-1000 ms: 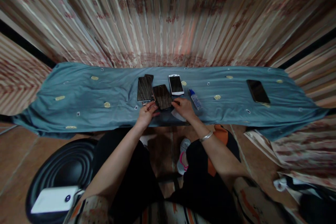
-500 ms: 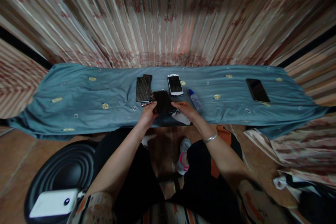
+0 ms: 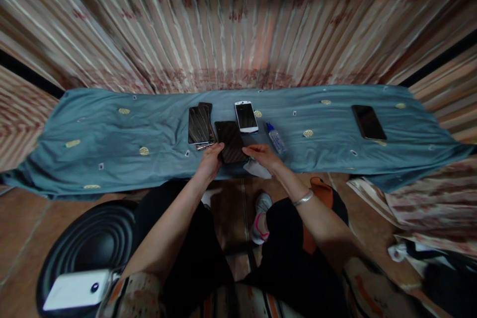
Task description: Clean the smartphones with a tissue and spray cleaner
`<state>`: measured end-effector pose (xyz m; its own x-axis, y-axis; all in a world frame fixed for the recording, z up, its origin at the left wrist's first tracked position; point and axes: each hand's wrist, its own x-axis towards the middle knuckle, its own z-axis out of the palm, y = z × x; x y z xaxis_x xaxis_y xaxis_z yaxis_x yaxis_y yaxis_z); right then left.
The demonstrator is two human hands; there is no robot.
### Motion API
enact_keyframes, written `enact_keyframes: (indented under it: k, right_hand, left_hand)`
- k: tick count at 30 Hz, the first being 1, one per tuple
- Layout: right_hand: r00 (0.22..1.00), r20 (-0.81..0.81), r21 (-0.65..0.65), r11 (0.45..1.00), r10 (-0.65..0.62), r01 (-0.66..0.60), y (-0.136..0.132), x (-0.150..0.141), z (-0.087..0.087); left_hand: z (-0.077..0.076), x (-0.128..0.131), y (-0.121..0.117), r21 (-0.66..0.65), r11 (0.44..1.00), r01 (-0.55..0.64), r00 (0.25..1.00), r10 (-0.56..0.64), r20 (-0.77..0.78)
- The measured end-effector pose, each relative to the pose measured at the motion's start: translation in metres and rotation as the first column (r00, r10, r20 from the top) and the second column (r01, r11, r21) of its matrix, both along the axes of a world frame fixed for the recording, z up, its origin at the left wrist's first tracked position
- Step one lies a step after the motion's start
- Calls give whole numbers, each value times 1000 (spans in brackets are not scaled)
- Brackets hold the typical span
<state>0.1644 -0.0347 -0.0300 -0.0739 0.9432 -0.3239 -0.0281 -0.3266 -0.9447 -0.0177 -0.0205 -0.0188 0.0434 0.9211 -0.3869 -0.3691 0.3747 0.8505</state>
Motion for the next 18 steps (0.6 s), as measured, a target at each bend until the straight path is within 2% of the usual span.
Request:
enact_keyframes:
  k: [5, 10, 15, 18]
  right_hand:
    - [999, -36, 75, 997, 14, -11, 1, -1, -3]
    - [1000, 26, 107, 994, 2, -4, 1, -3, -1]
    - [999, -18, 42, 998, 44, -43, -2, -2, 9]
    - [991, -67, -36, 992, 116, -118, -5, 0, 18]
  left_hand:
    - [5, -1, -3, 37, 999, 6, 998, -4, -63]
    - [11, -1, -5, 73, 997, 23, 996, -17, -86]
    - [13, -5, -4, 50, 999, 6, 998, -3, -64]
    - [15, -8, -2, 25, 1000, -20, 999, 20, -28]
